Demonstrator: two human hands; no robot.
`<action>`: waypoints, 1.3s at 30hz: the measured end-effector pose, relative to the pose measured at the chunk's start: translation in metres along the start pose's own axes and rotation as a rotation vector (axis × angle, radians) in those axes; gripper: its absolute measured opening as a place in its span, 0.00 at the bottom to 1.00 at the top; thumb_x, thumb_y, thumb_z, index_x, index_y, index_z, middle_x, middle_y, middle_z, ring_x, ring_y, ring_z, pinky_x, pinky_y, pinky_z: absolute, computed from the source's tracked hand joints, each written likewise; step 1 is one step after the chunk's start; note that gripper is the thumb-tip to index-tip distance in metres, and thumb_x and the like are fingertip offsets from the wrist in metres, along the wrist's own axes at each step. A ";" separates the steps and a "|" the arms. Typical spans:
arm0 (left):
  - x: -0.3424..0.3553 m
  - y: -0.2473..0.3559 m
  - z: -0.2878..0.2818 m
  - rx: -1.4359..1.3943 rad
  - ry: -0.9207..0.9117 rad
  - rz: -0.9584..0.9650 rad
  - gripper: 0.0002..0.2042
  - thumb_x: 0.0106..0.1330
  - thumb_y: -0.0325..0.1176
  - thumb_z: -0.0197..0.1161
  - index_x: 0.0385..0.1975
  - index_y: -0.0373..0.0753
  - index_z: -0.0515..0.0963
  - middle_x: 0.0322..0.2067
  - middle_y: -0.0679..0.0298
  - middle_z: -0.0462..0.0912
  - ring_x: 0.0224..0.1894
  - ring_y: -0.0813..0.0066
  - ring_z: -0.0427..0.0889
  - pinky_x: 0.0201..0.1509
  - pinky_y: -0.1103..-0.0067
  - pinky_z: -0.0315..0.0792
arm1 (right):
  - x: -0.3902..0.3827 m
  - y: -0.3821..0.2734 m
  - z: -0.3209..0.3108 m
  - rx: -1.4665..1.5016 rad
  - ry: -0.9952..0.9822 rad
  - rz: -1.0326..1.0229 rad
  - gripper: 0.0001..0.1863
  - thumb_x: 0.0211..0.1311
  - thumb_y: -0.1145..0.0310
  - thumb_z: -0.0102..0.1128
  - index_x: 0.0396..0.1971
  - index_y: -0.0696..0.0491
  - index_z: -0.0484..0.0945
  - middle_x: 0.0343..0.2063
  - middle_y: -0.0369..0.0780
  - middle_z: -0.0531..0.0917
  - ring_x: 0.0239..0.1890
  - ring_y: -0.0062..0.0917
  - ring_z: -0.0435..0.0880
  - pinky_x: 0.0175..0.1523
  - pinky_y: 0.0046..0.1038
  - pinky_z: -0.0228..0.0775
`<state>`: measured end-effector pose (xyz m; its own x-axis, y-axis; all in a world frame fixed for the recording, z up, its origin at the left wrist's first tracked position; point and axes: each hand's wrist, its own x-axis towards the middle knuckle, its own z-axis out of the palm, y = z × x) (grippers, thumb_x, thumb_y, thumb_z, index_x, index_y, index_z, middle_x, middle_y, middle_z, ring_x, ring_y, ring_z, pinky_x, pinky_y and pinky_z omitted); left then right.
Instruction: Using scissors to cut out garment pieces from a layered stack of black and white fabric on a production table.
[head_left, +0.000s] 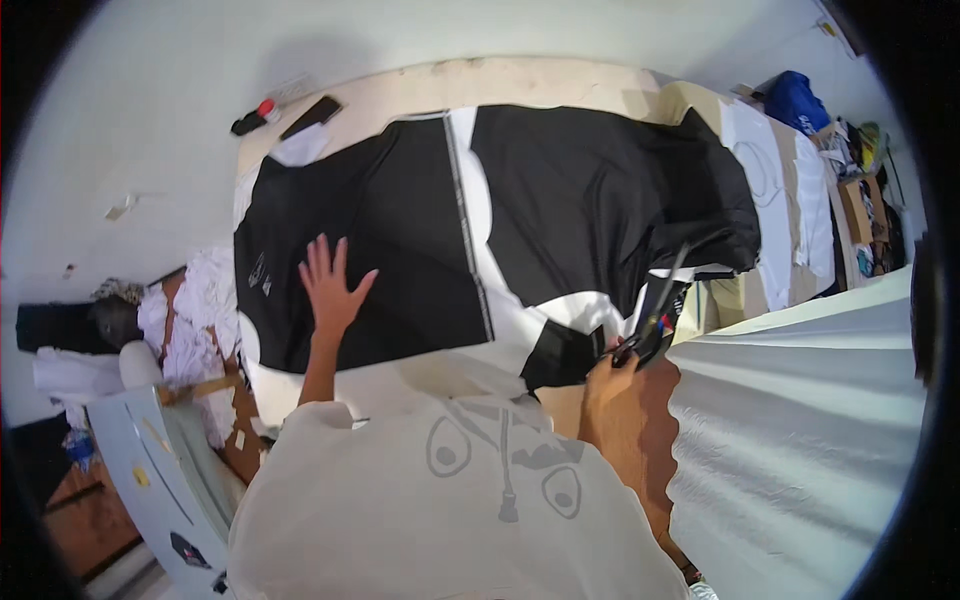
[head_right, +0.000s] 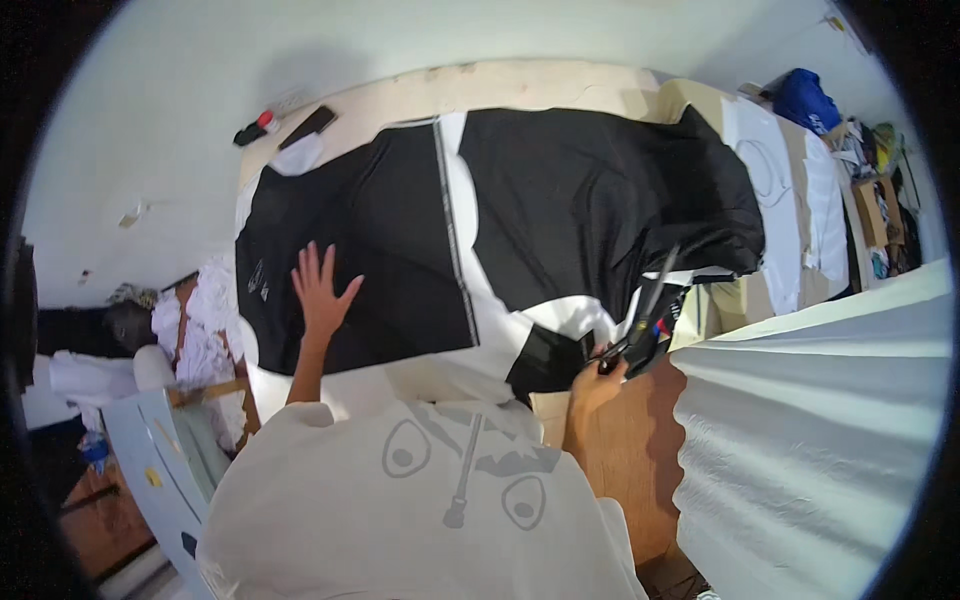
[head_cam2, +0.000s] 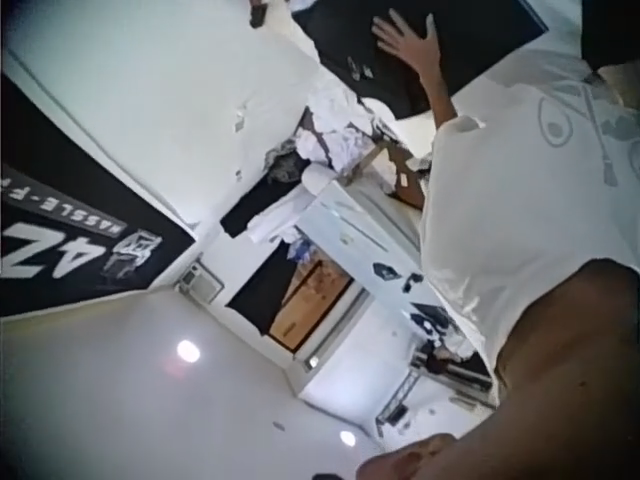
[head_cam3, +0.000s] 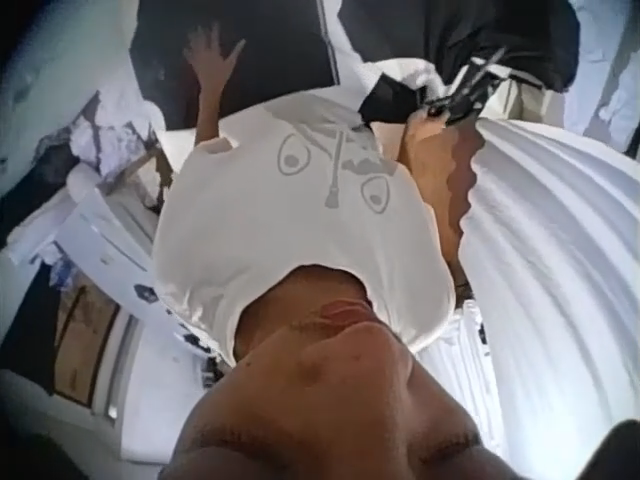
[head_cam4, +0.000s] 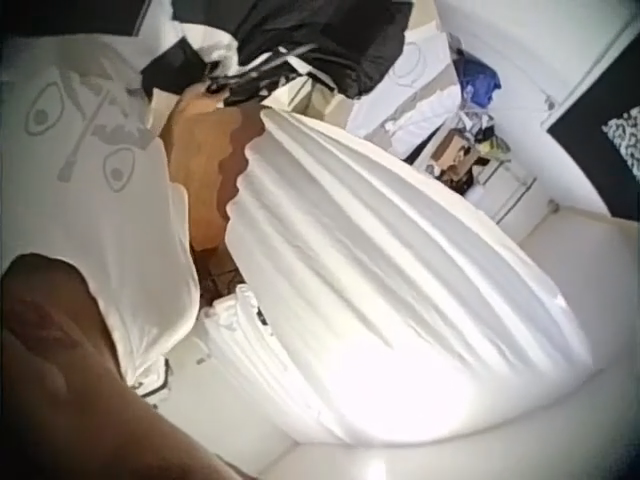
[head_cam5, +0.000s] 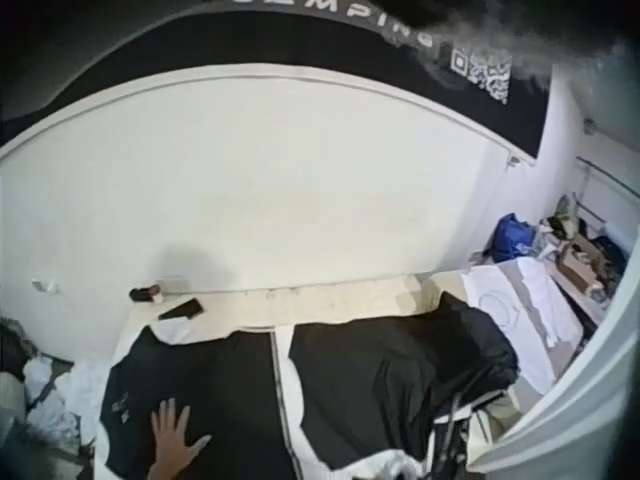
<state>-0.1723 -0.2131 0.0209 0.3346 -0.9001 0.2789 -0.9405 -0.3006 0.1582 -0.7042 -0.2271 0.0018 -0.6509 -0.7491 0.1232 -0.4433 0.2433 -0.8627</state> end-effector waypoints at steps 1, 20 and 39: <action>-0.010 0.004 -0.008 -0.061 -0.002 0.076 0.42 0.73 0.63 0.64 0.80 0.47 0.64 0.83 0.48 0.53 0.84 0.41 0.50 0.82 0.39 0.46 | -0.006 0.007 -0.013 -0.009 -0.018 0.007 0.12 0.74 0.71 0.68 0.48 0.64 0.81 0.38 0.48 0.90 0.40 0.32 0.90 0.51 0.30 0.81; -0.106 -0.146 -0.010 0.137 -0.015 -0.193 0.40 0.72 0.65 0.63 0.78 0.47 0.68 0.81 0.44 0.56 0.83 0.36 0.52 0.77 0.31 0.46 | -0.289 -0.006 -0.196 0.236 -0.841 0.489 0.13 0.73 0.63 0.72 0.33 0.55 0.79 0.19 0.29 0.75 0.18 0.13 0.70 0.23 0.21 0.59; -0.101 0.015 -0.015 -0.576 -0.624 1.246 0.34 0.77 0.56 0.62 0.78 0.47 0.69 0.83 0.54 0.55 0.85 0.54 0.50 0.87 0.52 0.41 | -0.330 -0.049 -0.182 0.130 -0.775 0.486 0.16 0.74 0.63 0.72 0.28 0.54 0.77 0.17 0.27 0.73 0.18 0.12 0.66 0.24 0.22 0.50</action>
<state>-0.2199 -0.1219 0.0091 -0.8550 -0.5091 0.0984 -0.3953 0.7628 0.5118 -0.5801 0.1204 0.0926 -0.1322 -0.7973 -0.5889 -0.1264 0.6028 -0.7878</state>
